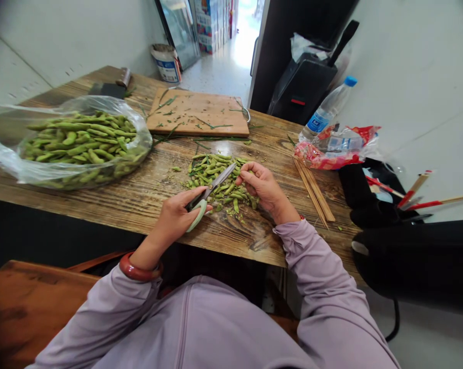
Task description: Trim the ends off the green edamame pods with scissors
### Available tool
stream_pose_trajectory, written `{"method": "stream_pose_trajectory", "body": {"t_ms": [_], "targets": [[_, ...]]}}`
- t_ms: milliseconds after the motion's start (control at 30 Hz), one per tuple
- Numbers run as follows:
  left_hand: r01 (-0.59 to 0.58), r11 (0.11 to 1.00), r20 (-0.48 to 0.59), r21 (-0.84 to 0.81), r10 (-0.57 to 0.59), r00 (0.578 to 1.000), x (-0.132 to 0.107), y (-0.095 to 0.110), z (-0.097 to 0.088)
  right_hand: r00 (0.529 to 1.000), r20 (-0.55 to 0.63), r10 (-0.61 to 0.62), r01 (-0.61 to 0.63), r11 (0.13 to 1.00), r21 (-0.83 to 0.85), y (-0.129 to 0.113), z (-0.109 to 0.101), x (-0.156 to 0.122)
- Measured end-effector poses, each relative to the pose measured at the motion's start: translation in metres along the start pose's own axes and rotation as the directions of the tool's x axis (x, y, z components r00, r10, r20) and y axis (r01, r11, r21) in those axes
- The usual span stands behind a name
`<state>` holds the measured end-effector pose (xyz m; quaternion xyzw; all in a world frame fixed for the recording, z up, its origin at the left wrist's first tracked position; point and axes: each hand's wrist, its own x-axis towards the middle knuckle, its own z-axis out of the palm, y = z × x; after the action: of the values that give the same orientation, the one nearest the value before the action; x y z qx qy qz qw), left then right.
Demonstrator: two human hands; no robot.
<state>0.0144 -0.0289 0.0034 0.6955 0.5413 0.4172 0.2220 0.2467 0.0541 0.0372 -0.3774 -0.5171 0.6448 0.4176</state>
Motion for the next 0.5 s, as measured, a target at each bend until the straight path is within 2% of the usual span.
{"method": "stream_pose_trajectory", "body": {"t_ms": [233, 500], "targets": [[-0.052, 0.998, 0.023, -0.019, 0.052, 0.998, 0.0019, 0.0016, -0.0007, 0.999, 0.023, -0.024, 0.024, 1.0, 0.003, 0.0014, 0.0017, -0.0016], [-0.064, 0.998, 0.063, 0.004, 0.064, 0.996, 0.0025, 0.0017, -0.0005, 0.998, 0.042, -0.057, 0.061, 0.993, -0.103, 0.0032, 0.0033, -0.0027]]}}
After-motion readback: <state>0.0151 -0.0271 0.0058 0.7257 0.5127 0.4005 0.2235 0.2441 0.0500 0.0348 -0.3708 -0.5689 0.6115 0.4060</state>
